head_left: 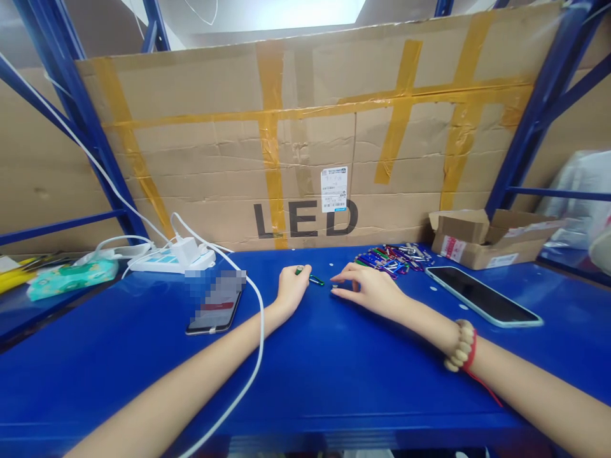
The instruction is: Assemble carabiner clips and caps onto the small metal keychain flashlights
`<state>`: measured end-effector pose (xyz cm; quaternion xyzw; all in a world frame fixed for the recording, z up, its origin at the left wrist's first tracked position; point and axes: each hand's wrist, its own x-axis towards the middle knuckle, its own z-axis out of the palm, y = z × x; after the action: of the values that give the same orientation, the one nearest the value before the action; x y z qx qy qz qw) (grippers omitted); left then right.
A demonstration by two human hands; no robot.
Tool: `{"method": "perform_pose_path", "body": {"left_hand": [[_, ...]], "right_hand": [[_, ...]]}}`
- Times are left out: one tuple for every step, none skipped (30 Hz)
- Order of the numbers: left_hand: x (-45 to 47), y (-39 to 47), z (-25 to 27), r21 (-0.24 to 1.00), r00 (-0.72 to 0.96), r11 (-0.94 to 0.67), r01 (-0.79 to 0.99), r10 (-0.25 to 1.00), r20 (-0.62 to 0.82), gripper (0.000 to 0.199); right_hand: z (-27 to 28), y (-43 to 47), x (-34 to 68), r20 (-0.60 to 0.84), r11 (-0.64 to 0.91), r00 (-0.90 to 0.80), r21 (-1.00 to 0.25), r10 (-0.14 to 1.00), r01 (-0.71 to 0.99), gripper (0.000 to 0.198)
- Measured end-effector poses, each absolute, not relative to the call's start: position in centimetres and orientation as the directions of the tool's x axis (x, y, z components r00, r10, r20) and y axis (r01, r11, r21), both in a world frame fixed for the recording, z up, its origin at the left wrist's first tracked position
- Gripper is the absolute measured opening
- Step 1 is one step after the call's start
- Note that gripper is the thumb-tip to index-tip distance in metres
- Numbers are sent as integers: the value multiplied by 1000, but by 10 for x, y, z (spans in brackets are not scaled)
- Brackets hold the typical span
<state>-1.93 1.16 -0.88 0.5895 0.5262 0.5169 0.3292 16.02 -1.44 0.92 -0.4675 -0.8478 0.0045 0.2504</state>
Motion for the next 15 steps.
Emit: {"method": "perform_pose_path", "body": {"left_hand": [[-19, 11, -9, 928, -72, -242, 283, 960, 272, 31], [-18, 10, -8, 916, -50, -262, 303, 956, 290, 32], [-18, 8, -8, 896, -27, -287, 339, 949, 314, 32], [-17, 6, -7, 869, -8, -312, 384, 940, 341, 33], [-16, 4, -6, 836, 8, -336, 433, 929, 369, 33], [-15, 2, -5, 800, 25, -356, 482, 919, 394, 33], [-14, 0, -4, 765, 42, -370, 527, 910, 412, 33], [-13, -2, -3, 736, 56, -375, 563, 907, 418, 34], [-12, -3, -3, 710, 74, -374, 596, 906, 416, 34], [-12, -5, -3, 685, 92, -370, 627, 909, 406, 35], [-11, -6, -2, 663, 108, -361, 656, 914, 391, 35], [-10, -7, -2, 645, 119, -351, 679, 919, 376, 35], [-10, -8, -1, 631, 127, -343, 696, 923, 362, 35], [-9, -10, -1, 619, 134, -337, 709, 927, 351, 34], [-9, -11, 0, 608, 141, -331, 722, 930, 340, 34]], "right_hand": [[8, -13, 160, 391, 548, -437, -236, 810, 803, 22], [7, -13, 160, 370, 536, -435, -235, 821, 811, 21], [6, -12, 159, 359, 530, -434, -237, 826, 814, 19], [6, -12, 158, 356, 530, -434, -244, 828, 812, 18], [5, -12, 158, 359, 535, -435, -255, 826, 806, 17], [5, -11, 157, 364, 543, -438, -274, 822, 794, 16], [5, -11, 156, 369, 553, -440, -301, 819, 777, 14], [5, -11, 157, 373, 560, -439, -334, 818, 758, 13], [6, -11, 157, 377, 565, -436, -373, 817, 736, 12], [6, -11, 158, 384, 569, -430, -416, 817, 709, 12], [7, -11, 159, 399, 571, -416, -462, 817, 678, 12], [9, -11, 160, 425, 574, -393, -507, 815, 643, 13], [10, -11, 161, 459, 580, -363, -549, 811, 602, 15], [12, -11, 161, 498, 592, -330, -586, 802, 553, 16], [14, -12, 161, 540, 611, -300, -613, 787, 501, 16]]}}
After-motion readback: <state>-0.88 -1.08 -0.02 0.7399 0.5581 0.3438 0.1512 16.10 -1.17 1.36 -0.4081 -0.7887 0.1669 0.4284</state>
